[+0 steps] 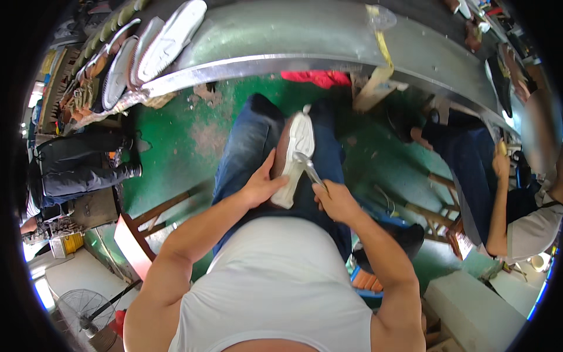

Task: Trim excess material and glue from shoe soles using pliers and a knife.

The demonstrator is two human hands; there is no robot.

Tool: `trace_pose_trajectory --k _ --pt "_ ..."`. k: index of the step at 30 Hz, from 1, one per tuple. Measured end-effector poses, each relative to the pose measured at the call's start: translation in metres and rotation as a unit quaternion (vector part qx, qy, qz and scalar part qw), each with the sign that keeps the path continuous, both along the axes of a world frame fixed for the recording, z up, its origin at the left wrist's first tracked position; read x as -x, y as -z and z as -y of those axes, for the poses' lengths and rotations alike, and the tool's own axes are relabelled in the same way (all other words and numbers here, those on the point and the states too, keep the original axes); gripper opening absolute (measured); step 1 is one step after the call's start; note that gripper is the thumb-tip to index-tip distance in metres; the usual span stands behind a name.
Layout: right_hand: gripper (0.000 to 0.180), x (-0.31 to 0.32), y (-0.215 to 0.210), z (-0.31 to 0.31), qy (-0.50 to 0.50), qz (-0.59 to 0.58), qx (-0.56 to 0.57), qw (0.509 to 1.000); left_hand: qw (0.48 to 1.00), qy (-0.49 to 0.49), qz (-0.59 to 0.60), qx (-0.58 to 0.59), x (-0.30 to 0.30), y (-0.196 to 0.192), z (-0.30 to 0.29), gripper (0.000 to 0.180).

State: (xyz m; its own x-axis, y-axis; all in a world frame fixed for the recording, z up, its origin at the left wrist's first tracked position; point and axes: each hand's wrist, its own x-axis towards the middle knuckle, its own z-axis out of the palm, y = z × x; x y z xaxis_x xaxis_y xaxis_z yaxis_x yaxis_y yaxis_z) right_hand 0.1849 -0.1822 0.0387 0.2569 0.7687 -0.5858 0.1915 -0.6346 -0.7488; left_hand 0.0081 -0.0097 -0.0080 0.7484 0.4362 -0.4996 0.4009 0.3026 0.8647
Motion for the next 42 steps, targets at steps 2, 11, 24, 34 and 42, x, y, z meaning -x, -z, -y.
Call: trace_pose_trajectory --k 2,11,24,34,42 --pt "0.042 0.002 0.021 0.028 0.147 -0.053 -0.093 0.983 0.975 -0.043 0.122 0.183 0.012 -0.022 -0.013 0.084" --pt "0.040 0.021 -0.030 0.026 -0.193 0.321 -0.022 0.927 0.876 -0.109 0.300 0.362 -0.034 -0.110 -0.087 0.066" --pt "0.109 0.012 -0.063 -0.088 -0.063 0.192 -0.267 0.942 0.886 -0.121 0.358 0.268 -0.062 -0.049 -0.090 0.067" --pt "0.119 -0.004 -0.075 -0.113 -0.091 0.183 -0.320 0.925 0.896 -0.128 0.350 0.242 -0.059 -0.066 -0.100 0.064" --pt "0.103 -0.016 -0.101 -0.116 -0.087 0.293 -0.426 0.852 0.850 -0.132 0.327 0.392 -0.065 -0.142 -0.097 0.057"
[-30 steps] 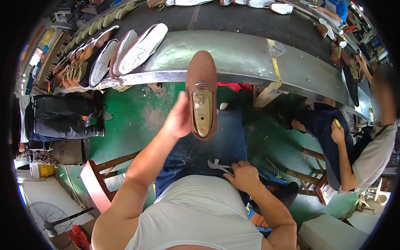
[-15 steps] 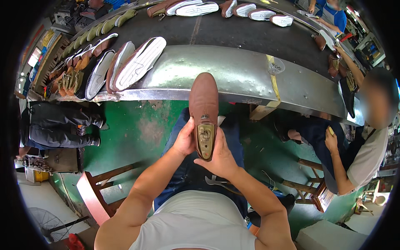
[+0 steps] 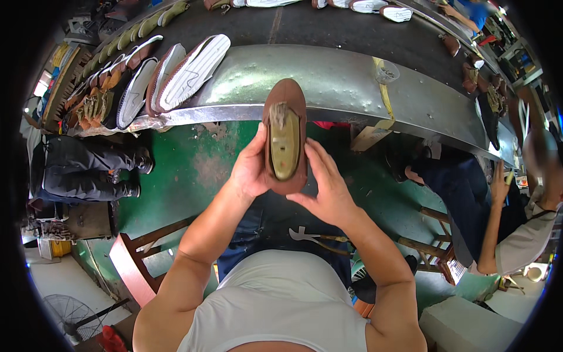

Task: Trim excess material and glue from shoe soles using pliers and a knife.

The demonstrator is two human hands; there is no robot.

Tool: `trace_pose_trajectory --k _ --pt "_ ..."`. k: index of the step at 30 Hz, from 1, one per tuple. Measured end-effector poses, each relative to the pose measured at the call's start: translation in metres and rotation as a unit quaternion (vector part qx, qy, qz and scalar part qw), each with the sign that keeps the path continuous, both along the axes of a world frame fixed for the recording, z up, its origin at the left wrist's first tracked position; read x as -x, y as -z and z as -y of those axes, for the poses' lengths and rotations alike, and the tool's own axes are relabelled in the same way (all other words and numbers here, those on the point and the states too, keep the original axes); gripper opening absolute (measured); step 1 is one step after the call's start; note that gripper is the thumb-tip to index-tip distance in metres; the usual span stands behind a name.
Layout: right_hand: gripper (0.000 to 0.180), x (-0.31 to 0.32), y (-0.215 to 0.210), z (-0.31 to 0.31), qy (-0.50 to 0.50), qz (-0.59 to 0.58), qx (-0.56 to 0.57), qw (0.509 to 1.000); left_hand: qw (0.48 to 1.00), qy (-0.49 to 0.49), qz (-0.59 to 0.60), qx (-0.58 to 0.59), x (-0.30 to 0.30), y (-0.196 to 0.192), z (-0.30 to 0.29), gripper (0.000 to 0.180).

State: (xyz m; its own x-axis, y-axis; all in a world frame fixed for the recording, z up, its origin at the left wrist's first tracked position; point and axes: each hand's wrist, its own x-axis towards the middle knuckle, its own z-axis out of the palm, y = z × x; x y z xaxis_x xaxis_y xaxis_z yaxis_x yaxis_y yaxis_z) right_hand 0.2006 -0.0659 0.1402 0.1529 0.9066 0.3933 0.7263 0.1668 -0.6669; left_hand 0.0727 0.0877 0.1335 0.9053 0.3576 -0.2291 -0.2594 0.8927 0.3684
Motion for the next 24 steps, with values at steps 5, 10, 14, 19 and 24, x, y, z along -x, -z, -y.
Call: trace_pose_trajectory --k 5,10,14,19,24 --pt "0.098 -0.005 -0.015 -0.016 0.035 -0.016 -0.041 0.998 0.999 0.000 0.046 0.021 -0.010 -0.021 -0.011 0.054" --pt "0.097 -0.007 -0.018 -0.022 0.041 -0.022 -0.046 0.998 0.998 0.006 0.045 0.031 -0.016 -0.023 -0.019 0.054" --pt "0.108 -0.005 -0.025 -0.021 0.041 0.000 -0.023 0.999 1.000 0.021 0.013 0.000 -0.017 -0.028 -0.018 0.056" --pt "0.110 -0.007 -0.017 -0.049 0.076 -0.196 -0.034 0.977 0.998 0.002 -0.019 -0.058 -0.042 -0.018 -0.024 0.058" --pt "0.096 -0.023 -0.025 -0.080 0.010 -0.281 -0.035 0.959 0.990 0.029 -0.075 -0.113 -0.049 -0.024 -0.056 0.057"
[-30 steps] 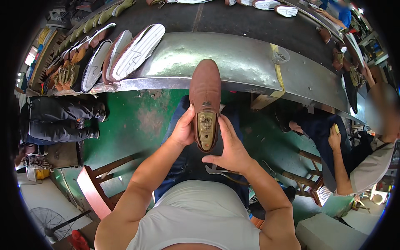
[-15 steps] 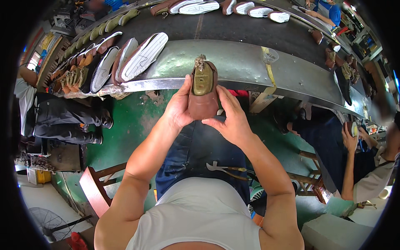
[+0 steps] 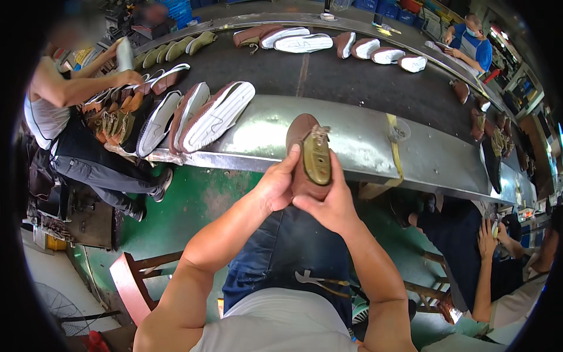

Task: Trim excess material and glue from shoe soles using pliers and a knife.

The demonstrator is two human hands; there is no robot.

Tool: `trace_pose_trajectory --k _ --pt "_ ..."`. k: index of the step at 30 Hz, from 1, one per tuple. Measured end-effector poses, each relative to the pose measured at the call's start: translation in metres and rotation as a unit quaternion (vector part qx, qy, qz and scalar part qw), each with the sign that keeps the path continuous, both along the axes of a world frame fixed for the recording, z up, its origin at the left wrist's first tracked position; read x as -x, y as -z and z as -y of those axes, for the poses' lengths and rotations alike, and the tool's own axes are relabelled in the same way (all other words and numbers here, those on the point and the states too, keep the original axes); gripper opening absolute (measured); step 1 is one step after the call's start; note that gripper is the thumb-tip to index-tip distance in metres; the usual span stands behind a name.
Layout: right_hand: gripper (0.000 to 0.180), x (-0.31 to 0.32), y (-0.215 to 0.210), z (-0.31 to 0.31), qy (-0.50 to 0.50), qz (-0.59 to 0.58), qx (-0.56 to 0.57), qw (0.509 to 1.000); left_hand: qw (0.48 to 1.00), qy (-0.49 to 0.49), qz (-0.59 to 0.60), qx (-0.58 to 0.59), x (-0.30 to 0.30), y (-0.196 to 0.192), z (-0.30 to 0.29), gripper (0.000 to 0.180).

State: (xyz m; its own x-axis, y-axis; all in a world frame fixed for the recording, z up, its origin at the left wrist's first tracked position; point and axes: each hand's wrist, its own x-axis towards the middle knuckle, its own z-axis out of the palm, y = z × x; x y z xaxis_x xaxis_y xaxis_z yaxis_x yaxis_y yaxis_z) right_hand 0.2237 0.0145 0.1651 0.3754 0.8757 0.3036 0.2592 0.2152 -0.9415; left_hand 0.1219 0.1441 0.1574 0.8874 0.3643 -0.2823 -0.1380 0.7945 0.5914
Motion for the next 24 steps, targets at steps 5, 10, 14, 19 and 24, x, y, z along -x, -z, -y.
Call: trace_pose_trajectory --k 5,10,14,19,24 --pt "0.051 -0.060 -0.025 -0.052 0.034 -0.501 -0.096 0.859 0.975 0.056 -0.060 -0.208 -0.019 -0.025 -0.042 0.071" --pt "0.053 -0.185 -0.011 -0.148 0.302 -0.171 -0.096 0.933 0.923 0.075 -0.108 -0.361 -0.039 -0.053 -0.106 0.063" --pt "0.045 -0.222 0.059 -0.195 0.412 0.305 -0.048 0.857 0.845 0.017 -0.198 -0.496 -0.063 -0.067 -0.180 0.055" --pt "0.016 -0.212 0.068 -0.188 0.169 0.432 0.068 0.883 0.667 -0.059 -0.359 -0.650 -0.138 -0.051 -0.309 0.060" --pt "0.013 -0.211 0.062 -0.195 0.162 0.418 0.123 0.885 0.460 -0.052 -0.506 -0.728 -0.210 -0.023 -0.423 0.100"
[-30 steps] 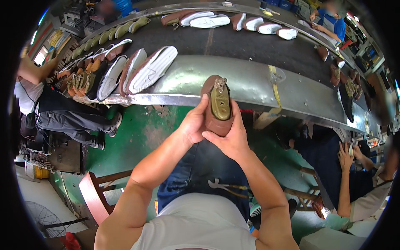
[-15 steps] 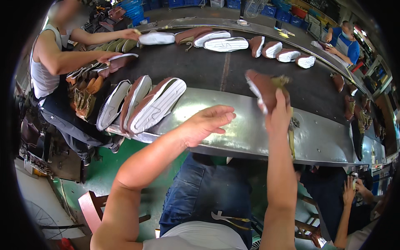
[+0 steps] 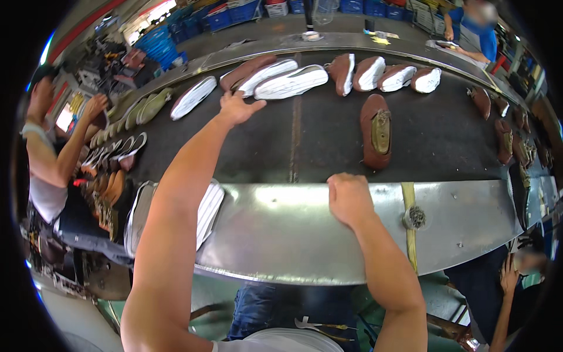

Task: Trim excess material and glue from shoe soles using pliers and a knife.

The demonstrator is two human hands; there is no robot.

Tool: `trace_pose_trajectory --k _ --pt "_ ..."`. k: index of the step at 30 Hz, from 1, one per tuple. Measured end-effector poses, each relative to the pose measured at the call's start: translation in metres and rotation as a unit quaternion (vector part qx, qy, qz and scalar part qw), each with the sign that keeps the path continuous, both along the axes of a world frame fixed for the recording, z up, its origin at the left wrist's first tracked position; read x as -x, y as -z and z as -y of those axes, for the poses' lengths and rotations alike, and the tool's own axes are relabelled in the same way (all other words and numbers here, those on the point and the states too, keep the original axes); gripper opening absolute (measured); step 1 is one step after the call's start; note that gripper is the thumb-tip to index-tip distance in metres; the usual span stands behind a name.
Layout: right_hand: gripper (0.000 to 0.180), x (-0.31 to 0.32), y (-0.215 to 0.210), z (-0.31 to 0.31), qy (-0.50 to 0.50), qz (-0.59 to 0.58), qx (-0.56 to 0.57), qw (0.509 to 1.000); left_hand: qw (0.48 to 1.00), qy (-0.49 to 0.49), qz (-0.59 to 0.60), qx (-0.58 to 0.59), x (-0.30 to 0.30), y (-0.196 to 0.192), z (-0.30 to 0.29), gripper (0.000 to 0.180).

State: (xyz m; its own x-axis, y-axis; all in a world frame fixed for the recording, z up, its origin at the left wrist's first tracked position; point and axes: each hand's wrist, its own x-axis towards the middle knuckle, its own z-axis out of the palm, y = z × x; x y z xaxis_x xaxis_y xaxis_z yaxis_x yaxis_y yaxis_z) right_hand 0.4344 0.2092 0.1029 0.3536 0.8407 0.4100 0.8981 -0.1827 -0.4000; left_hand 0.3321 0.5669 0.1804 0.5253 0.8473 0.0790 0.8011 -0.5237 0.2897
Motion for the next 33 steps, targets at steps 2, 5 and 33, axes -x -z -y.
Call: trace_pose_trajectory --k 2,5,33 --pt "0.012 0.005 -0.005 -0.002 -0.013 -0.009 -0.008 1.000 0.999 -0.034 0.011 0.003 -0.016 0.022 -0.050 0.114" --pt "0.010 0.004 -0.007 -0.003 -0.004 -0.017 0.038 0.999 0.997 -0.042 0.051 -0.038 -0.048 0.041 -0.086 0.104" --pt "0.068 0.107 -0.022 0.042 0.013 -0.358 -0.145 0.922 0.988 0.114 0.103 -0.029 0.220 -0.036 0.320 0.051"
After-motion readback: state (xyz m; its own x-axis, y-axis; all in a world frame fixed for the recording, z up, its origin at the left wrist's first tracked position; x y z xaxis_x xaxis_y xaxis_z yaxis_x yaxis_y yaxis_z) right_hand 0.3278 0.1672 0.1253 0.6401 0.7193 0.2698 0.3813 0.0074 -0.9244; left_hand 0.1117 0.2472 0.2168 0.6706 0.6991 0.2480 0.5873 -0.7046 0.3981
